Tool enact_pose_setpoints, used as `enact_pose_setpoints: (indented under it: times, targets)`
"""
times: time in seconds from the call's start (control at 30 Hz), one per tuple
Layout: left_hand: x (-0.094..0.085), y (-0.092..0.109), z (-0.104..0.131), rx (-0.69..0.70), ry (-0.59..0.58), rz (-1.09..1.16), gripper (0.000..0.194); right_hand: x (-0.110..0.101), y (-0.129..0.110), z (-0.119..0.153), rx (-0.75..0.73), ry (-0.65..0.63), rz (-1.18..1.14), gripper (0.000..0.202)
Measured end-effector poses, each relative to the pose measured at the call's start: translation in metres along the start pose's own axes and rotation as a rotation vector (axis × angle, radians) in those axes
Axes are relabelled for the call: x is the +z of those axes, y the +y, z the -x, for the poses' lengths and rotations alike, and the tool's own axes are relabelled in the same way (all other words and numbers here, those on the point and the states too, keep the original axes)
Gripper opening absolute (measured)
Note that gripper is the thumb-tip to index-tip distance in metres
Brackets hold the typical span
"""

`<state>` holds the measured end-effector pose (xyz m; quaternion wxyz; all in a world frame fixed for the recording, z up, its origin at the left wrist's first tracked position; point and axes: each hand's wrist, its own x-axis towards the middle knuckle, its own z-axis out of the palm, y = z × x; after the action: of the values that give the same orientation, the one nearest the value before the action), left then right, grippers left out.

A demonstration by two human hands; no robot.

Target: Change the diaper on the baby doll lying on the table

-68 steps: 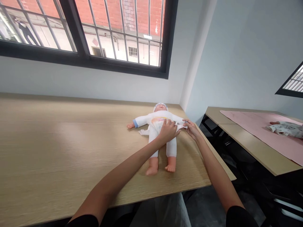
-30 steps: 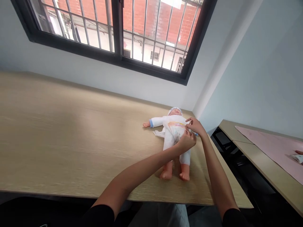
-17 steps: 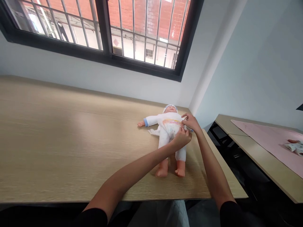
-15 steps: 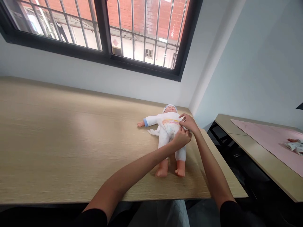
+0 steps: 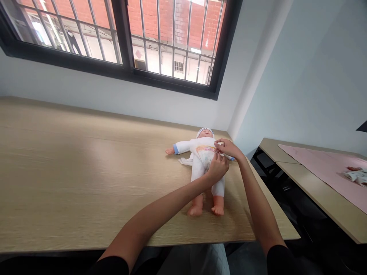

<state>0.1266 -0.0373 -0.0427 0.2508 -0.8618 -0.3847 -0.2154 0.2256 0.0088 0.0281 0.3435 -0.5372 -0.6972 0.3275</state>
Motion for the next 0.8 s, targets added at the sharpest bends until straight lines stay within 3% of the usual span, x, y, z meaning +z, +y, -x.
enact_pose_setpoints:
  times: [0.23, 0.37, 0.8]
  targets:
    - [0.006, -0.005, -0.001, -0.029, -0.009, 0.074, 0.035, -0.015, 0.006, -0.001, -0.047, 0.044, 0.178, 0.025]
    - [0.009, -0.006, -0.002, -0.058, -0.03, 0.067, 0.044, -0.011, 0.019, -0.009, -0.059, -0.015, 0.203, 0.024]
    - [0.0, -0.017, 0.001, -0.058, -0.098, 0.187, 0.055, -0.023, 0.02, -0.009, -0.104, -0.019, 0.313, 0.024]
